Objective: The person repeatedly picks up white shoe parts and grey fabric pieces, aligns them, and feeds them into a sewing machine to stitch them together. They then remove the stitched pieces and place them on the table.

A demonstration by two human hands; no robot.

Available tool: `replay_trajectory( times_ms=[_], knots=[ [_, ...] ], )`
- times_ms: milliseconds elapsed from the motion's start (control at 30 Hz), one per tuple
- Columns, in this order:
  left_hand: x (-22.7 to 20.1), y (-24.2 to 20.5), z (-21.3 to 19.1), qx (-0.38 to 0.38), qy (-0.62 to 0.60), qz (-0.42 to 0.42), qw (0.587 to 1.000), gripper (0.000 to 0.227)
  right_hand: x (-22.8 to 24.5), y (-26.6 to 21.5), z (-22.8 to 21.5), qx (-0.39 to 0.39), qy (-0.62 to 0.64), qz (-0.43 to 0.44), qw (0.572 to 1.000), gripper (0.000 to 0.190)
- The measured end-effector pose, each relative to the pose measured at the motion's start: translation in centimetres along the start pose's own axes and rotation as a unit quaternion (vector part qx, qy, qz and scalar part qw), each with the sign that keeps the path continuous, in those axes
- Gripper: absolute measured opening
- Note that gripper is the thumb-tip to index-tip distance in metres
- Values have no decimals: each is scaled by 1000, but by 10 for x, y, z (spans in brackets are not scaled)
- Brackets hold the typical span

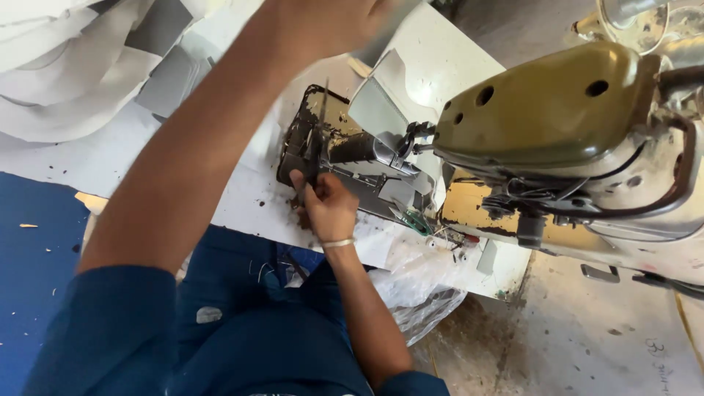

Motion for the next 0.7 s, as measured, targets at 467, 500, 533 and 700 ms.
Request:
replay_trajectory(
  times_ms=[467, 500, 533, 700],
  knots=[
    [-15, -183, -4, 186, 247, -234, 922, 45, -13, -9, -30, 2, -35, -130, 991, 27],
    [-16, -186, -2, 184, 233, -228, 927, 45, -28, -8, -30, 17, 8, -110, 994, 25],
    [-17, -192, 1, 182, 219, -224, 932, 46, -45, -9, -28, 33, 50, -88, 994, 24],
    [-113, -182, 4, 147, 47, -181, 971, 23, -56, -29, 0, 223, 222, -10, 949, 42]
  ],
)
Point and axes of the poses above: each hand's wrist, its own y-axis towards the middle knuckle, its own z-axis out of the palm, x = y × z, the point moved 9 cm from there along y, towards the middle knuckle, and after that the axes turned 9 degrees about -y, right-handed, at the moved point
